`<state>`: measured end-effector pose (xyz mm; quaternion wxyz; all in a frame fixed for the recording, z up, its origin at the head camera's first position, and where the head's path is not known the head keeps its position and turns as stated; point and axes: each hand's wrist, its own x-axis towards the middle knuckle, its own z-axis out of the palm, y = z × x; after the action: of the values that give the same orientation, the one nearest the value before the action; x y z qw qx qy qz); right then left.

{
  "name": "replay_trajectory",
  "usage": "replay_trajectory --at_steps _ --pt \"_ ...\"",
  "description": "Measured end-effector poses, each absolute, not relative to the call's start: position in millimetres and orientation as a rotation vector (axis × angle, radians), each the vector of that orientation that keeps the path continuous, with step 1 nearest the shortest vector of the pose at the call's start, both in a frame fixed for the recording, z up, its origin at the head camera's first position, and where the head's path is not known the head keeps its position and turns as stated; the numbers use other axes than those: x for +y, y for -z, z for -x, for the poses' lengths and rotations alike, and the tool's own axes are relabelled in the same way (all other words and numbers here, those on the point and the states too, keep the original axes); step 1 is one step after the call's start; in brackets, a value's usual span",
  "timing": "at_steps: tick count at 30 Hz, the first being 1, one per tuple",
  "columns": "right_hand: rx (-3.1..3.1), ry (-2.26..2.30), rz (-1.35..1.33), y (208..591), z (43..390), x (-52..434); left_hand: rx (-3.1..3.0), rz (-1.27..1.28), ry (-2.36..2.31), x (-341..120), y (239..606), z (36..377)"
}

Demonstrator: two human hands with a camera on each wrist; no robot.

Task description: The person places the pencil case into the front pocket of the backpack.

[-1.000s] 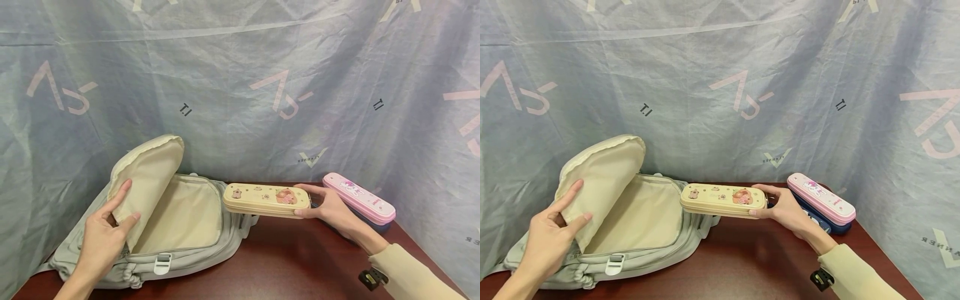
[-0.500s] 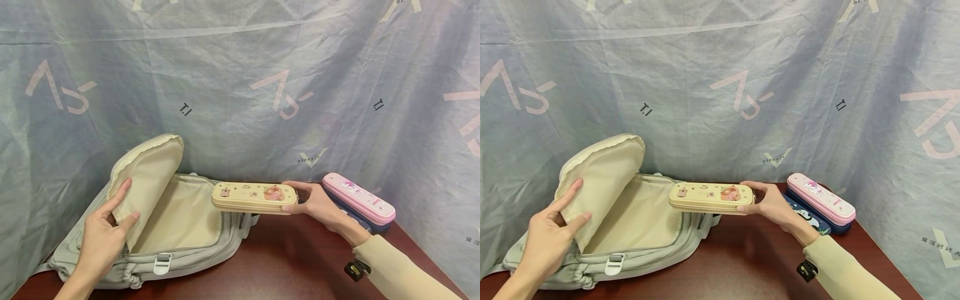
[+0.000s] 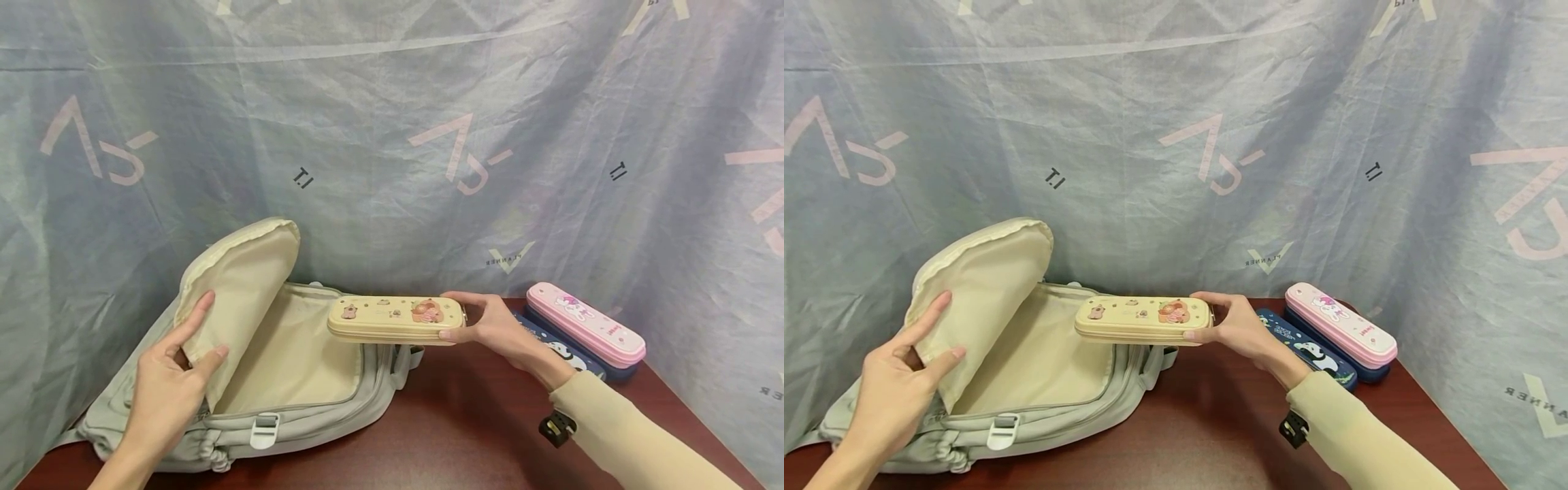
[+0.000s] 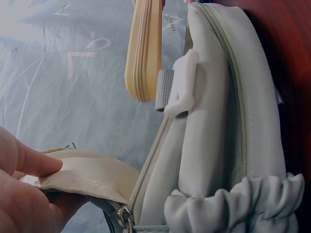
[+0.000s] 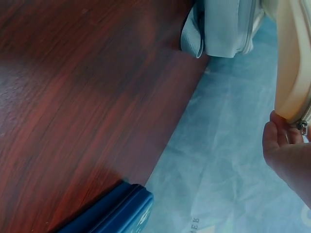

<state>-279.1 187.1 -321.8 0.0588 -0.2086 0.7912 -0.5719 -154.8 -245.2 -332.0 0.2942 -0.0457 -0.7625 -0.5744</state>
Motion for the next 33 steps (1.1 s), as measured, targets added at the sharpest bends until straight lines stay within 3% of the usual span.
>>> replay_trajectory --at_steps 33 --pt "2.351 1.727 0.659 332.1 301.2 123.9 -1.966 0.138 1.581 -246.2 333.0 155.1"
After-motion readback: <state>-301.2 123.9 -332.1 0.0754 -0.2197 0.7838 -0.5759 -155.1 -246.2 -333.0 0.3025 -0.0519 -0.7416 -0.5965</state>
